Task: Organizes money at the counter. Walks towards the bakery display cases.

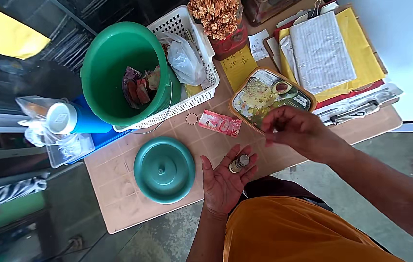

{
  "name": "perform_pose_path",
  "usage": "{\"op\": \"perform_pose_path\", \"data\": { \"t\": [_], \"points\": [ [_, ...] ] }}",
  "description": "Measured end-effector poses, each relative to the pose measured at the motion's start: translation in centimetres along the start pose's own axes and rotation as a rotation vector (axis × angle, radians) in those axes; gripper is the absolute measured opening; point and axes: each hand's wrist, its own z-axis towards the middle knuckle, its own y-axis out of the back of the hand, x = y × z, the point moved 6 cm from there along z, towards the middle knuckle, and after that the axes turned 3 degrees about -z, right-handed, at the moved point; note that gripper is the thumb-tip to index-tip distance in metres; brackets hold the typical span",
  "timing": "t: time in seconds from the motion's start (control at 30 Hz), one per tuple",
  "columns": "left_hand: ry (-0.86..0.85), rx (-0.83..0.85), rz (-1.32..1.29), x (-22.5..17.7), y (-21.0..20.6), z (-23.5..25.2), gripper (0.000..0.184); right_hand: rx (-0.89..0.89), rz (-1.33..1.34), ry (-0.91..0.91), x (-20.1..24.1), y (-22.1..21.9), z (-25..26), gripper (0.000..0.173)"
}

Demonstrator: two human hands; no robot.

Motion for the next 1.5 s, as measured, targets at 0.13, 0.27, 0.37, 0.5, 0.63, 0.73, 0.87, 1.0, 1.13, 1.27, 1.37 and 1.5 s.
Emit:
{"op": "perform_pose_path", "data": {
  "t": [0.13,0.27,0.37,0.5,0.63,0.73,0.87,1.0,1.13,1.27,1.37,1.5],
  "points": [
    [0.043,0.048,0.029,0.8,-0.9,0.1,0.106,0.147,-0.497,0.230,0.6,-3.6,-2.2,0.034],
    [0.064,0.086,0.004,1.2,-1.5,0.2,0.105,0.123,-0.810,0.512,1.7,-5.4,-2.9,0.035],
    [0.052,0.073,-0.012,1.2,-1.6,0.2,0.095,0.123,-0.836,0.548,2.5,-6.3,-2.9,0.021],
    [0.022,0.025,-0.070,1.5,-1.1,0.4,0.074,0.230,-0.655,0.392,2.9,-7.0,-2.0,0.018],
    [-0.023,-0.037,-0.060,1.2,-0.4,0.1,0.064,0.341,-0.244,-0.050,2.4,-5.9,-0.1,0.015],
    [-0.080,-0.046,-0.040,0.5,0.0,-0.1,0.065,0.388,0.025,-0.220,2.0,-5.3,0.4,0.008],
    [-0.100,-0.017,-0.039,0.0,0.2,-0.5,0.069,0.424,0.263,-0.271,1.0,-5.0,0.7,0.005],
    [-0.108,-0.022,-0.035,-0.2,0.7,-0.8,0.070,0.352,0.351,-0.337,0.2,-4.9,1.1,0.009],
    [-0.132,-0.044,-0.032,-0.7,1.4,-1.0,0.072,0.255,0.387,-0.386,-0.8,-4.9,1.3,0.021],
    [-0.196,-0.093,-0.030,-1.3,2.1,-1.5,0.075,0.237,0.534,-0.441,-1.8,-5.0,1.3,0.045],
    [-0.241,-0.132,-0.035,-1.8,2.6,-2.1,0.075,0.277,0.611,-0.468,-2.4,-5.3,1.1,0.055],
    [-0.296,-0.147,-0.069,-2.3,3.1,-2.8,0.060,0.328,0.622,-0.460,-2.8,-5.7,0.8,0.062]
  ]
}}
